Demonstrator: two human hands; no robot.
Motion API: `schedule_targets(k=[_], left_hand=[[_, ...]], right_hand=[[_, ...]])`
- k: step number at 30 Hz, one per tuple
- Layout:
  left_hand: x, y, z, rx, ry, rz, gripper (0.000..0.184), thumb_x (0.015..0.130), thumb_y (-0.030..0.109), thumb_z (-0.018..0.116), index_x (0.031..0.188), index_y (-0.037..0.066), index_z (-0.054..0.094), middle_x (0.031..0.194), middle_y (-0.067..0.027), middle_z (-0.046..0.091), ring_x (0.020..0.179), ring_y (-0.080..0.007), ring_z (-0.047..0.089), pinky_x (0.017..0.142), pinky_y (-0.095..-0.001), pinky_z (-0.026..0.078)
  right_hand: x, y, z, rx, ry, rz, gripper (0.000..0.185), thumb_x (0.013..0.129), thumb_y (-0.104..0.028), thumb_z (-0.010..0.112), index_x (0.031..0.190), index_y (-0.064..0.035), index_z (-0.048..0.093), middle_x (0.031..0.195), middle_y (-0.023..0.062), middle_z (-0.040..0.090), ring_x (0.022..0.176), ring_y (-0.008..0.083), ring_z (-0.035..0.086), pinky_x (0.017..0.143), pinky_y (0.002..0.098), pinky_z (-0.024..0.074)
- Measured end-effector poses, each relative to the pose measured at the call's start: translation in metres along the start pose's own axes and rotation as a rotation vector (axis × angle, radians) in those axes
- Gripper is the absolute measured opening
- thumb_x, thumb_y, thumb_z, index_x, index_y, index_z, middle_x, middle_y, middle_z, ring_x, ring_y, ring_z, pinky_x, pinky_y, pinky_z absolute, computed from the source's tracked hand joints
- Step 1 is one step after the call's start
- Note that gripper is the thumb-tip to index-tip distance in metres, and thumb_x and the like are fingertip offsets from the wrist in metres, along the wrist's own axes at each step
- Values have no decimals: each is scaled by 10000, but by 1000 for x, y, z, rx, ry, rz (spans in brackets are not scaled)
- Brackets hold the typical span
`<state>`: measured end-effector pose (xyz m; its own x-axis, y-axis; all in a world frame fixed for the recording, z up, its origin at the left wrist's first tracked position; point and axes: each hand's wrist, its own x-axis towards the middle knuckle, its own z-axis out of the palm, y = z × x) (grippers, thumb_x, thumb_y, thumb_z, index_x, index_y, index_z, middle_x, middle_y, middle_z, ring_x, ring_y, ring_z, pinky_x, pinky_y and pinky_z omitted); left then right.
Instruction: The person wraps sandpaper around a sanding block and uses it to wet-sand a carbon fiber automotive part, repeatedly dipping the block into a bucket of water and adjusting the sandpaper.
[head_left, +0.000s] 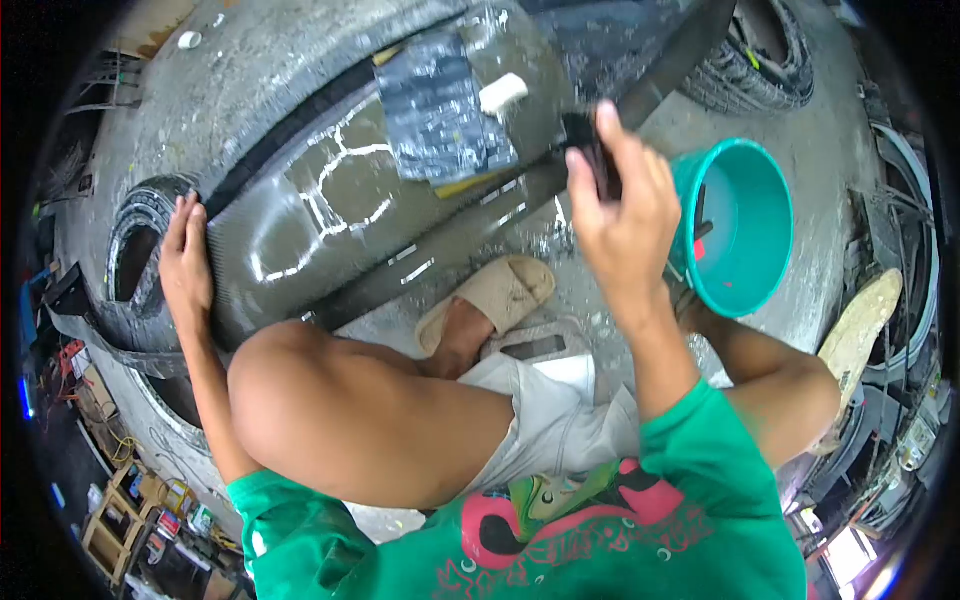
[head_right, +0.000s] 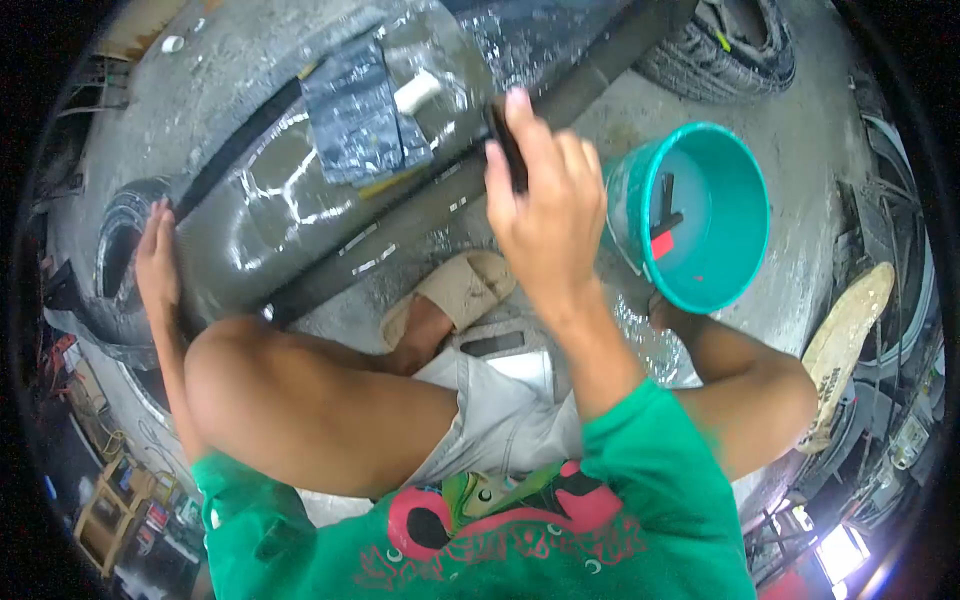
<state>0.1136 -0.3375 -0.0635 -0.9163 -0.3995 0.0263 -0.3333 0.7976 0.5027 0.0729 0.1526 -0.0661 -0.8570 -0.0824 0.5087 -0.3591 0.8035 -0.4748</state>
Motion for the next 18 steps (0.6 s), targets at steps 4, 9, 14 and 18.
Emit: schedule_targets(k=[4,9,14,18], left_hand=[[3,3,-3,-23,-29,-29,512,1094,381,550,1469,38,620,1587,-206,527,1517,-272,453,1248,-341,293],[6,-6,-2,-92,-21,-30,537,1093,392,558,1473,17,607,1596,-215,512,1521,-263,443,1252,-334,280],[6,-11,0,-57,-35,-1,520,1096,379,551,1477,29,609,1615,-214,489,1539,-269,419,1261,-346,269],[8,-18,0,-26,-26,20,521,1098,379,548,1477,27,606,1608,-207,500,1534,-271,426,1258,-351,278]], right_hand=[[45,16,8,60,50,15,456,851,-156,839,1274,-28,727,1029,169,774,858,292,732,821,379,568],[80,24,-27,185,23,315,330,886,-218,843,1124,-13,740,902,57,781,774,113,681,737,304,553],[30,24,-7,23,31,18,541,850,-205,866,1348,-85,694,1034,195,743,879,377,696,806,437,559],[9,15,2,37,-13,42,454,862,-133,821,1299,-81,709,1022,173,735,893,394,692,812,464,556]])
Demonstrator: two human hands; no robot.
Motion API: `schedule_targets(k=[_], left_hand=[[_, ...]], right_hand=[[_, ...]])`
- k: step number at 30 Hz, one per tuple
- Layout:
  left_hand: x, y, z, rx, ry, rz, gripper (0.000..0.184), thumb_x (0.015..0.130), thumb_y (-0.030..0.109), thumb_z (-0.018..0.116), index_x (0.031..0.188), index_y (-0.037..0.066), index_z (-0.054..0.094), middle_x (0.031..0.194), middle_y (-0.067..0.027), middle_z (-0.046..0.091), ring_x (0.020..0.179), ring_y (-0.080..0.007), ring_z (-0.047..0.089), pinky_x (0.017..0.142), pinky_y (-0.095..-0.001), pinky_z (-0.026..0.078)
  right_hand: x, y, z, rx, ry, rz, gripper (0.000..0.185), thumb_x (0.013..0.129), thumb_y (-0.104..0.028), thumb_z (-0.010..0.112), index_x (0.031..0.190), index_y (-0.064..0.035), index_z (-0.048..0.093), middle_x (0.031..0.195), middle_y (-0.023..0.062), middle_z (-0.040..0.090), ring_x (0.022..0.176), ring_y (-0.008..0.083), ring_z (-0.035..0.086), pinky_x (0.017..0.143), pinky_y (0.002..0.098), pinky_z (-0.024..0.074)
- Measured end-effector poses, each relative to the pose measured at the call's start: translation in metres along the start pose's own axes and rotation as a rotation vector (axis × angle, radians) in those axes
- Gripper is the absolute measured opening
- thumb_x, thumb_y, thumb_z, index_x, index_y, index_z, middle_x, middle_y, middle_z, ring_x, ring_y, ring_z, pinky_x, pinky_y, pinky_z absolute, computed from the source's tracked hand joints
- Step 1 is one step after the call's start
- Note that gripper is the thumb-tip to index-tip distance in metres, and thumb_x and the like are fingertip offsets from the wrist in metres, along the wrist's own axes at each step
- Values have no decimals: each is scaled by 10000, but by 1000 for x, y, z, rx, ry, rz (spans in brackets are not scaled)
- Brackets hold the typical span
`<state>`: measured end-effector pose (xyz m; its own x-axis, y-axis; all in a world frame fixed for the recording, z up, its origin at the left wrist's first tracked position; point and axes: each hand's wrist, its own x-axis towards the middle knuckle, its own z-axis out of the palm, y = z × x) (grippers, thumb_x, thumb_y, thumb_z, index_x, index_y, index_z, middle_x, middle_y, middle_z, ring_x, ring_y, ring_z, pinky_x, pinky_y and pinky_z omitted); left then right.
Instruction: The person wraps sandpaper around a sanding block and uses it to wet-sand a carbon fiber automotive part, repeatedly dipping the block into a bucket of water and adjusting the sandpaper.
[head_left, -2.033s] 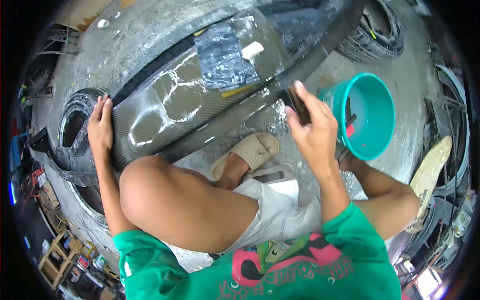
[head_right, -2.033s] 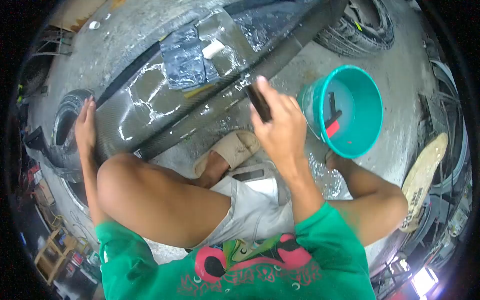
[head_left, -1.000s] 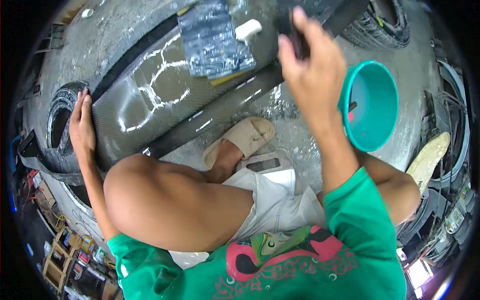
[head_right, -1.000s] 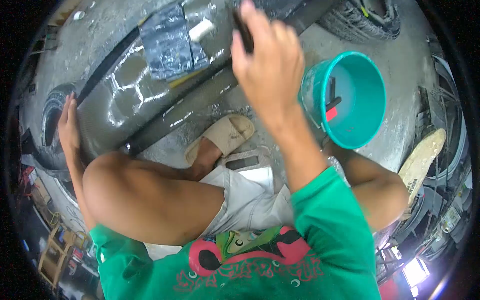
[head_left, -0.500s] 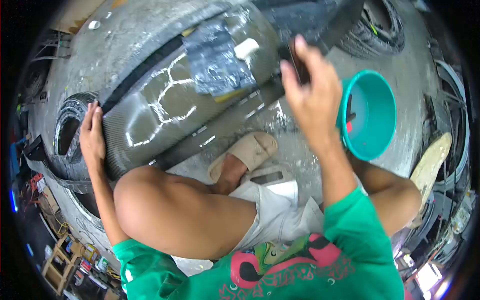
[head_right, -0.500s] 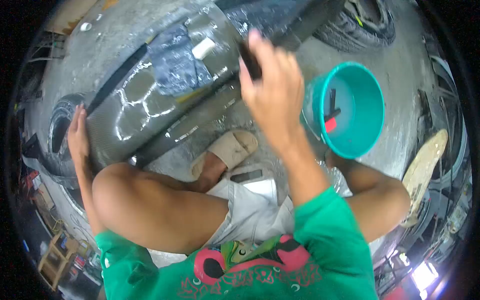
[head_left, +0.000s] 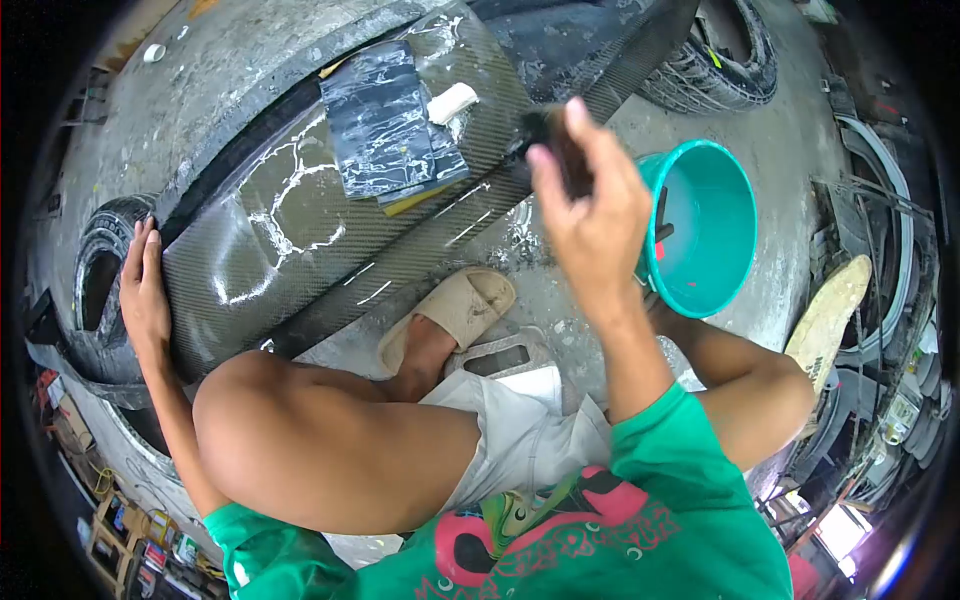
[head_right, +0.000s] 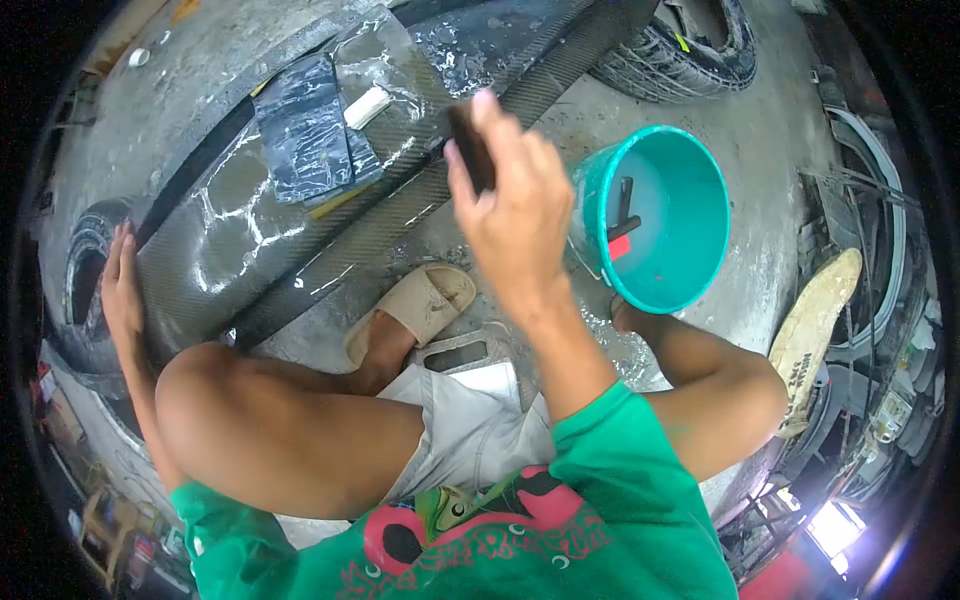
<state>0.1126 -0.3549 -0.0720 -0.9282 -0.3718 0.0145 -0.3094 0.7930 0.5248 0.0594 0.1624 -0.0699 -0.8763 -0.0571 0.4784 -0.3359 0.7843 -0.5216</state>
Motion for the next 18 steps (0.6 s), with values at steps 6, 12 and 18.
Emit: schedule_targets(k=[6,12,18], left_hand=[[-3,7,0,-14,-2,1,515,1096,374,554,1470,25,614,1590,-205,524,1515,-276,454,1249,-357,295],[-5,12,-1,22,4,3,532,1094,385,546,1465,10,613,1596,-211,514,1519,-286,449,1251,-355,291],[-2,10,1,21,8,-12,527,1088,377,561,1463,10,613,1603,-210,503,1519,-284,448,1254,-353,288]], right_hand=[[47,22,3,-87,74,5,428,867,-130,843,1258,-16,712,926,145,754,738,183,683,711,344,557],[54,18,-5,15,52,37,433,883,-185,835,1271,-38,710,1029,186,779,865,216,750,748,365,572],[9,14,-6,39,50,-76,409,875,-137,791,1270,-57,722,1100,181,767,976,374,739,857,445,582]])
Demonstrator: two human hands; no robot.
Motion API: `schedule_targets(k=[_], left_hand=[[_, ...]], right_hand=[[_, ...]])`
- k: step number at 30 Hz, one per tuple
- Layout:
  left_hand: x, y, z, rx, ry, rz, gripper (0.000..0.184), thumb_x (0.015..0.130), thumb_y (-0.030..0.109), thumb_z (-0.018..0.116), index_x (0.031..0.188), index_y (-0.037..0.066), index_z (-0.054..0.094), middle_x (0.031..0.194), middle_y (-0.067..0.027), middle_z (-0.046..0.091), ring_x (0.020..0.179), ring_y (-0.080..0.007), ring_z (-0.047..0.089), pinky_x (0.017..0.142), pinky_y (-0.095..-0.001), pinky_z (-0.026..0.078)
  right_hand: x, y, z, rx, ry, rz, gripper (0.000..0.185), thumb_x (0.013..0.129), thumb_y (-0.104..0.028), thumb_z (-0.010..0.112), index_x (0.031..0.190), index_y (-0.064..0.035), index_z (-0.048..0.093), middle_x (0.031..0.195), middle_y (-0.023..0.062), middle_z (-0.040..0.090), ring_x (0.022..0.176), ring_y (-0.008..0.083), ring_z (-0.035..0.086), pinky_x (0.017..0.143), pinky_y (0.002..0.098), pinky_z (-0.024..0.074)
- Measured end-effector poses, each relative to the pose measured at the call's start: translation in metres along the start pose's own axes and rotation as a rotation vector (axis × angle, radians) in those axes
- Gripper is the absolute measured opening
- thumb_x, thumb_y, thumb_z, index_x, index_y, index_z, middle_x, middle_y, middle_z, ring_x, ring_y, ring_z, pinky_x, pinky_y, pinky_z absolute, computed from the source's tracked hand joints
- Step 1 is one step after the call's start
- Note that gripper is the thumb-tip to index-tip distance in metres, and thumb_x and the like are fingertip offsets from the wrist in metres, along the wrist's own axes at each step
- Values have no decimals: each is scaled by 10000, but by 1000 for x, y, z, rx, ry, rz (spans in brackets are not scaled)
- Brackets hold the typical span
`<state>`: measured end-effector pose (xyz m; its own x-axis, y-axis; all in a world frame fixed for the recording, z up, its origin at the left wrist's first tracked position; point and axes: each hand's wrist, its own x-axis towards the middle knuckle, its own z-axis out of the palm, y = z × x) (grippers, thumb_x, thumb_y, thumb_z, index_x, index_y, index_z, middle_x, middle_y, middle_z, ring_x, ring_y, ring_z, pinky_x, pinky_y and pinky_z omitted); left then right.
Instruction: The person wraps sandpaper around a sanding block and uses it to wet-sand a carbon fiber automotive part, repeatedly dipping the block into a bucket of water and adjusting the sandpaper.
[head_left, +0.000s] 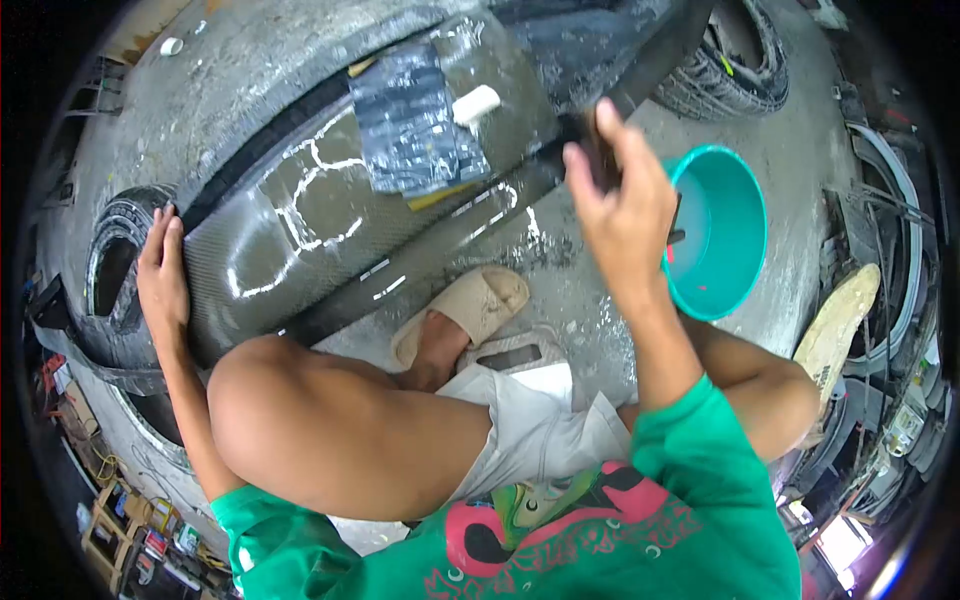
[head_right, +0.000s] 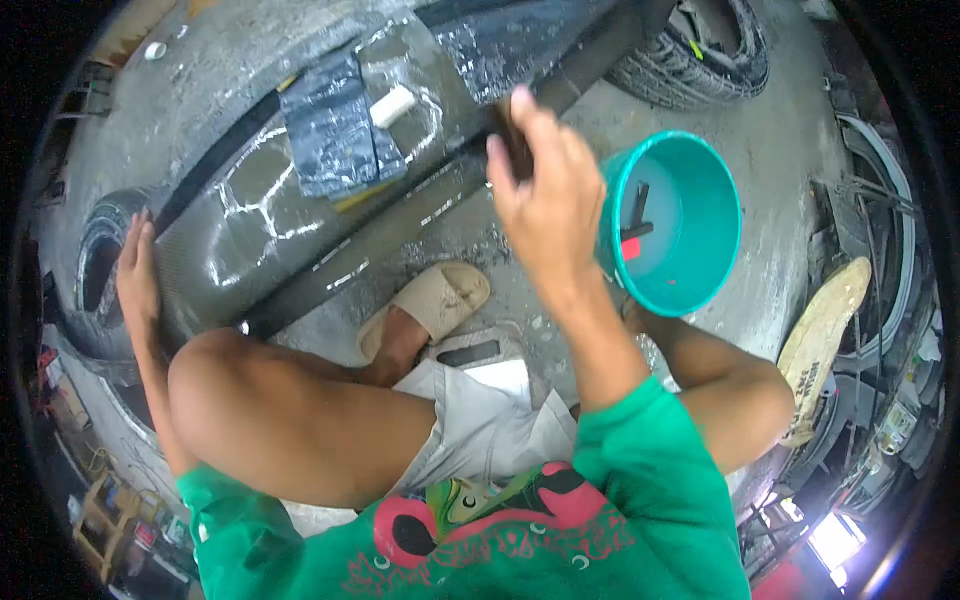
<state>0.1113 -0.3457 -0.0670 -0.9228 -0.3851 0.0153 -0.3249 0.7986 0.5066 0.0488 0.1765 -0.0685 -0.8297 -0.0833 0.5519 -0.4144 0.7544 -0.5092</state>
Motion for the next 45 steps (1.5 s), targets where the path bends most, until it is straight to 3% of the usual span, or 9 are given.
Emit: schedule_targets(k=[5,10,14,20,22,24,30,33,45], left_hand=[[-2,9,-4,-42,-27,-13,543,1096,390,545,1473,2,597,1597,-213,510,1511,-275,457,1248,-347,293],[2,0,-2,15,-16,0,534,1092,388,552,1478,22,605,1597,-206,514,1520,-275,447,1254,-355,289],[-2,9,-2,-65,-7,-33,540,1092,392,552,1478,18,603,1598,-211,511,1519,-280,447,1255,-356,285],[1,-1,-1,-23,-14,-4,537,1092,388,548,1473,14,607,1599,-221,506,1521,-290,446,1251,-357,295],[-1,2,-1,-41,-12,-16,538,1092,386,546,1473,11,605,1599,-222,505,1521,-290,446,1251,-354,293],[-1,7,-3,-46,-26,-7,536,1092,383,545,1473,10,606,1599,-219,506,1521,-288,446,1251,-350,291],[4,2,1,-19,-5,-3,530,1093,379,540,1474,17,608,1599,-220,506,1528,-283,437,1258,-351,278],[-1,8,-2,-30,-14,-17,530,1096,369,536,1479,8,596,1589,-223,518,1521,-285,445,1255,-350,282],[-6,8,-3,-26,-40,-27,550,1094,392,540,1482,7,593,1594,-214,516,1522,-280,444,1252,-355,294]], right_hand=[[53,29,7,-127,30,113,409,878,-222,837,1234,-65,712,863,145,759,697,222,692,681,369,561],[-10,-10,-3,-10,-43,67,463,847,-34,851,1278,25,692,1089,185,774,1028,225,750,936,338,571],[42,12,2,-8,35,154,482,866,-182,850,1297,-36,692,898,102,740,658,173,568,651,364,525],[-12,10,8,50,79,-13,433,854,-79,859,1254,-11,708,873,85,722,761,126,647,698,310,544],[11,11,3,79,30,150,423,853,-119,826,1247,-21,707,1071,186,769,1000,364,743,881,423,582],[38,38,11,10,135,120,453,879,-191,845,1275,-30,695,852,113,733,721,135,624,701,316,538],[-14,19,9,111,79,42,457,885,-99,833,1309,-8,690,992,93,772,828,127,687,767,314,565],[28,26,6,155,62,272,374,866,-127,816,1208,-22,706,1097,201,768,986,325,764,841,407,584],[27,21,7,120,89,296,443,855,-135,829,1261,-17,698,1074,207,768,933,308,763,827,396,584]])
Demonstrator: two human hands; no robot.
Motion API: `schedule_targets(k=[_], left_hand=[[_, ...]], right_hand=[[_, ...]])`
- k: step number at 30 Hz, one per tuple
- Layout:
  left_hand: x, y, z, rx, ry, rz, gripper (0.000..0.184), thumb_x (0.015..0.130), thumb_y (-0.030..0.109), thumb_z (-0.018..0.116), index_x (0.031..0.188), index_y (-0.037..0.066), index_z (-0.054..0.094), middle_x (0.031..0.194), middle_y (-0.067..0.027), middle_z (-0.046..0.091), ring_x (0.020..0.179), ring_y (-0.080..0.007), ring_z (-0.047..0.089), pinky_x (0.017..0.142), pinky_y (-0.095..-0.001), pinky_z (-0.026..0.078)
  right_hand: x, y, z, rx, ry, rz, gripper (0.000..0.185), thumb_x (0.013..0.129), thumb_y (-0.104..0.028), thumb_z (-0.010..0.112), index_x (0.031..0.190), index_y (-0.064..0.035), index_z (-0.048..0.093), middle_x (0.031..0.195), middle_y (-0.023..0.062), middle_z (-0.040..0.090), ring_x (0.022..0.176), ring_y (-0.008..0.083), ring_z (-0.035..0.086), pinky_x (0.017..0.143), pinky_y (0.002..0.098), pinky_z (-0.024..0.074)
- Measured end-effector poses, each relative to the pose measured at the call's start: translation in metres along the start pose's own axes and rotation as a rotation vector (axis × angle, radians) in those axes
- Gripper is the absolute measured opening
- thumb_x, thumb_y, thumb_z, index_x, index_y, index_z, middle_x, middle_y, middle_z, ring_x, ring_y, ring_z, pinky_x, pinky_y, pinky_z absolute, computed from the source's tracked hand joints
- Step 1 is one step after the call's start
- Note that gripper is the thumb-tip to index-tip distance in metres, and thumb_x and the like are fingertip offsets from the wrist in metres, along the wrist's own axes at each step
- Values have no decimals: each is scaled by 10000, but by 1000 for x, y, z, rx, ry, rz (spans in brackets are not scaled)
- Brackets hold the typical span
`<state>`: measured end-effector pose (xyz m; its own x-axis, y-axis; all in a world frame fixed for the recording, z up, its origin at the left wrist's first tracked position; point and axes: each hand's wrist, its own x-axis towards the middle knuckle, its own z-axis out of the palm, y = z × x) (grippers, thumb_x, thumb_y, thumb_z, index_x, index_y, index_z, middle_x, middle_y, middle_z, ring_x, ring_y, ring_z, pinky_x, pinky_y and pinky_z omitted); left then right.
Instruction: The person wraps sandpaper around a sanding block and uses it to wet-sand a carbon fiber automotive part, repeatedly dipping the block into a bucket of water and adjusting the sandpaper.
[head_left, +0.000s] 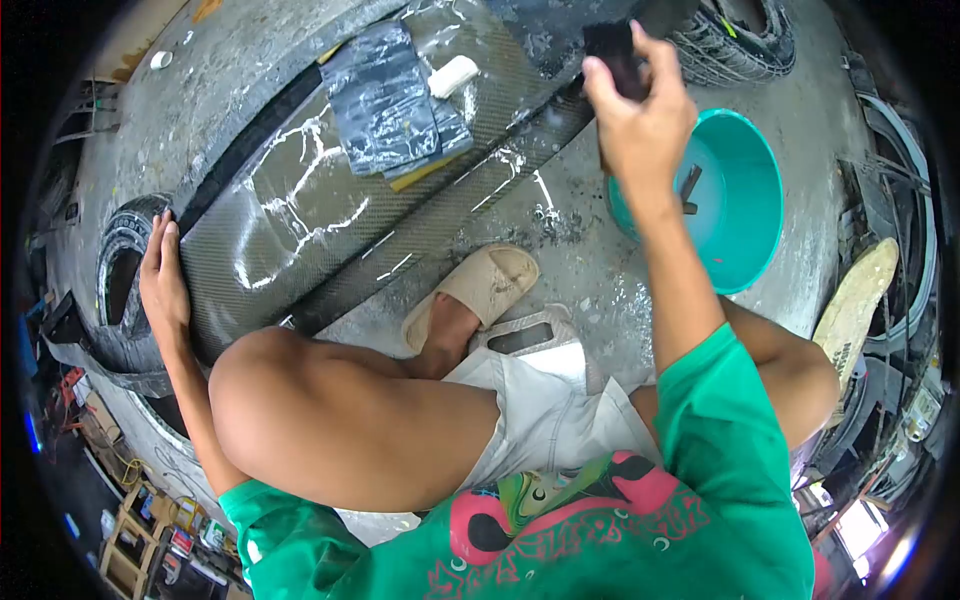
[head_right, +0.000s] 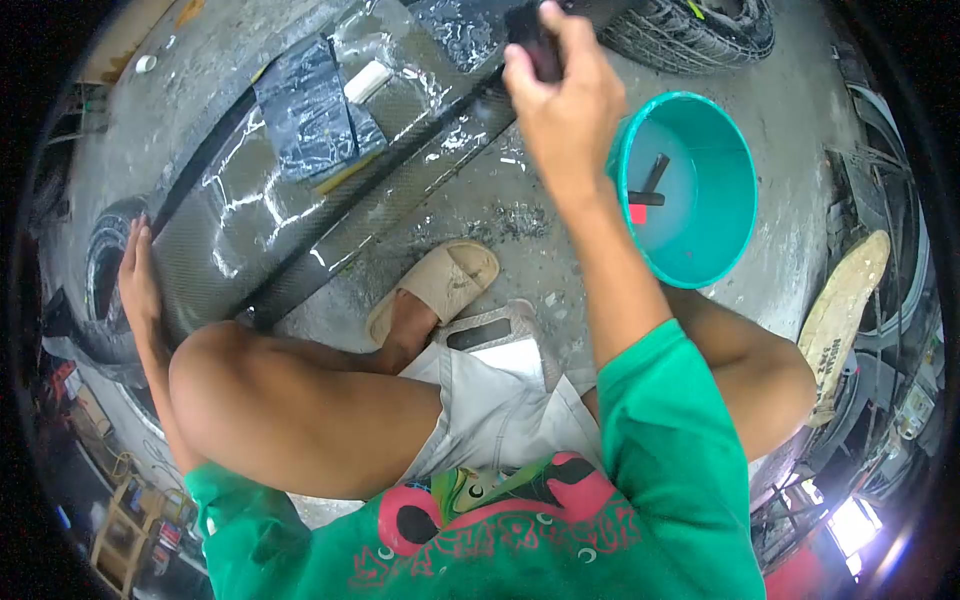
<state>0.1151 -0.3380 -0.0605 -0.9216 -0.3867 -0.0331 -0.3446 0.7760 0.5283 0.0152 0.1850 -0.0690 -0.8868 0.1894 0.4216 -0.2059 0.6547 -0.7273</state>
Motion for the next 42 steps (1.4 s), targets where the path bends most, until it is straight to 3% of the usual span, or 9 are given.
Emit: schedule_targets(k=[4,8,13,21,23,25,26,41,42], left_hand=[[7,0,1,0,27,15,552,1090,396,545,1482,11,596,1594,-216,514,1524,-282,442,1254,-357,291],[6,-3,-1,-9,-3,23,549,1092,381,537,1485,1,587,1595,-217,512,1523,-280,444,1254,-353,288],[7,-4,1,18,20,31,541,1092,382,546,1480,8,598,1597,-203,517,1517,-274,451,1252,-350,294],[6,-7,0,-1,16,21,540,1097,383,540,1480,7,595,1589,-218,519,1514,-275,455,1249,-358,299],[10,0,1,43,31,30,546,1096,388,537,1479,3,593,1589,-221,518,1515,-277,454,1249,-361,300],[5,0,-1,76,17,32,549,1095,387,534,1476,-4,593,1585,-227,519,1515,-285,455,1250,-362,299],[7,-3,-1,60,14,35,552,1095,381,529,1476,-13,589,1576,-237,526,1511,-294,461,1248,-361,300],[3,0,1,-10,31,30,529,1092,349,552,1466,-22,595,1580,-237,521,1511,-291,458,1251,-358,294],[4,2,1,33,30,25,529,1092,352,551,1464,-22,598,1579,-238,522,1510,-293,460,1250,-359,296]], right_hand=[[-30,5,0,31,-3,-166,443,839,-100,835,1255,-17,712,1068,185,773,920,289,766,855,384,593],[9,4,3,43,22,27,433,852,-131,836,1250,-32,698,1007,177,790,838,302,776,787,372,603],[-45,3,1,88,-44,-66,469,826,-97,845,1268,-14,710,1106,189,769,1023,318,752,931,395,581],[-26,8,12,174,70,49,458,847,-100,846,1262,20,695,1081,189,774,897,257,763,827,373,596],[-50,16,12,117,61,-170,468,821,-54,856,1258,12,703,1080,182,772,954,243,760,847,376,598],[-31,11,9,163,27,-12,459,824,-55,851,1255,3,702,1059,175,774,922,239,761,829,380,599],[-13,-8,6,244,52,105,462,826,-77,850,1255,-2,696,1051,182,777,897,252,764,811,379,599],[-18,-15,-11,-237,-107,-257,398,901,-158,779,1283,-91,690,918,215,698,860,435,679,760,516,538],[-26,-26,-18,-304,-184,-221,387,908,-104,780,1282,-49,697,1079,221,752,954,404,732,825,424,576]])
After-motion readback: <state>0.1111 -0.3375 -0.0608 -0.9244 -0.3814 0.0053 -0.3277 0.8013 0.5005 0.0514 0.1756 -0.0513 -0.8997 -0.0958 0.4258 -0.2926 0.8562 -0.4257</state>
